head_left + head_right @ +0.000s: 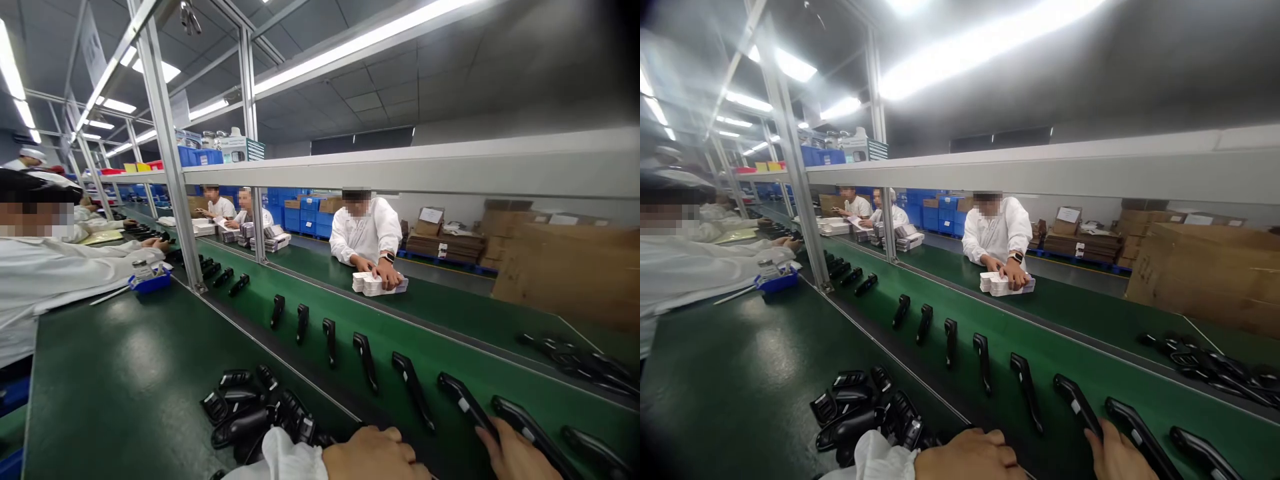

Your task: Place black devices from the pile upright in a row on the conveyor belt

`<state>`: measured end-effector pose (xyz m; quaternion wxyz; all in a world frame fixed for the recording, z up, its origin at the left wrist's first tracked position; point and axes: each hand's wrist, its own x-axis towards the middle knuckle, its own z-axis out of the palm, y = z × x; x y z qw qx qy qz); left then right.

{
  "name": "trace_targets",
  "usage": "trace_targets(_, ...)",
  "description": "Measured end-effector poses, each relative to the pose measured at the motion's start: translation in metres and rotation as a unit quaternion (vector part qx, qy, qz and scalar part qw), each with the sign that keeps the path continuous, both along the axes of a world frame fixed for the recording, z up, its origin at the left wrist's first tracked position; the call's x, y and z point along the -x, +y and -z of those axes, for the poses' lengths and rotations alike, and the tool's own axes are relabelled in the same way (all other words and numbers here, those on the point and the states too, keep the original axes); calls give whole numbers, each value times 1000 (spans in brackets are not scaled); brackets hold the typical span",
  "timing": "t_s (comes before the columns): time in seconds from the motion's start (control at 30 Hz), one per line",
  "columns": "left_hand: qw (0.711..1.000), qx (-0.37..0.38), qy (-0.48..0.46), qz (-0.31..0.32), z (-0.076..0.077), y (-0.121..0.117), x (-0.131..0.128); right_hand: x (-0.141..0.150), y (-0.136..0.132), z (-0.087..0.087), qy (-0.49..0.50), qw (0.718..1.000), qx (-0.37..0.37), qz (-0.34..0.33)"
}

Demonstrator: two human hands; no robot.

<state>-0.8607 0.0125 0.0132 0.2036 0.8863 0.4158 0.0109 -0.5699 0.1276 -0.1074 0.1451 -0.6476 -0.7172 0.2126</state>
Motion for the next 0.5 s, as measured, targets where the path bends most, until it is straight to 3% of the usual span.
trace_targets(0.2, 994, -86, 29, -51, -3, -14, -35, 18, -28, -53, -136, 971, -191, 41)
trace_targets(0.27, 994, -95, 25, -54, -3, -12, -41, 21, -37, -70, -104, 967, -228, 52)
trace_targets(0.4, 997, -57, 16, -58, -10, -2, -45, 26, -64, -99, 62, 983, -162, -67)
trace_targets(0.5, 997, -16, -23, -78, -18, 4, -49, 34, -84, -117, 143, 973, -72, -168)
